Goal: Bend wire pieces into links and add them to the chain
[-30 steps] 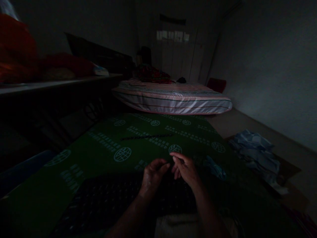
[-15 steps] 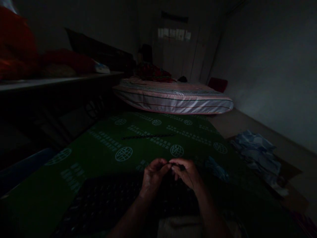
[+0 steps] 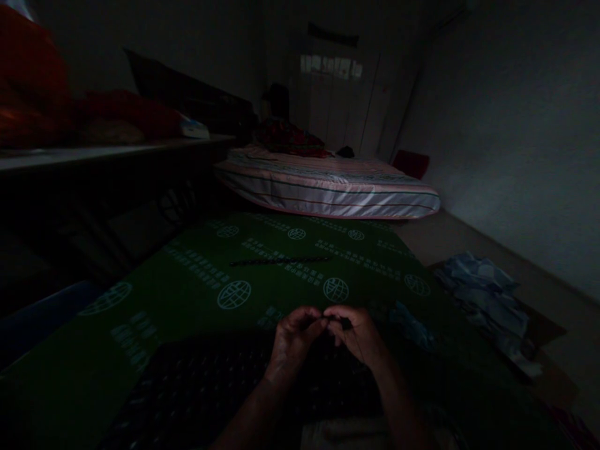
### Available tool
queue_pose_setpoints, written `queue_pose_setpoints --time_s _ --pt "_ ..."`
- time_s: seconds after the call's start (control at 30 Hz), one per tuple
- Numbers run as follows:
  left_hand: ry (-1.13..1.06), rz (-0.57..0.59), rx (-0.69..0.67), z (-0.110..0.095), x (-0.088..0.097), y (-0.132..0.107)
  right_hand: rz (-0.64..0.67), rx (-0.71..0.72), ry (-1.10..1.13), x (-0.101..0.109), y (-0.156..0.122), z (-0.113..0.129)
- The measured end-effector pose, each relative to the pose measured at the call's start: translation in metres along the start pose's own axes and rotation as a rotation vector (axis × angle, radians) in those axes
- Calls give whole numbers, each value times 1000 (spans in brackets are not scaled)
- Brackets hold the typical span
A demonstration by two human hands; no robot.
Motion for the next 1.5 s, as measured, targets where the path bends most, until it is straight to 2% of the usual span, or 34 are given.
queue_pose_setpoints --time_s 0.13,0.23,0.33,0.43,0.5,0.67,0.97,1.17,1.5 --pt "17 -22 1 0 1 -1 16 23 -53 -1 2 3" --pt "48 -48 -15 1 2 1 75 20 -78 -2 7 6" --pt "67 -137 -29 4 7 3 121 -6 -81 0 21 1" --pt "132 -183 -48 5 9 4 76 -13 -63 10 48 -13" --pt "204 -149 -65 3 7 3 28 6 -26 18 71 -24" --pt "372 -86 -99 -4 4 -1 -2 -45 -108 29 125 -52" --pt "489 -53 -130 -3 3 -5 -21 -92 -251 32 185 -94" --pt "542 -37 -130 -1 2 -6 -7 -93 -303 31 200 -96" --pt "542 -40 -92 0 3 -7 55 -116 -284 30 206 -94"
Point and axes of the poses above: each hand's wrist, its own y-axis towards the middle knuckle, its own x-axis out of the back of the hand, z = x × y, the point moved 5 cm from there along y, towards the middle knuckle, and after that the axes turned 6 degrees about -z, right-handed, at the moved point
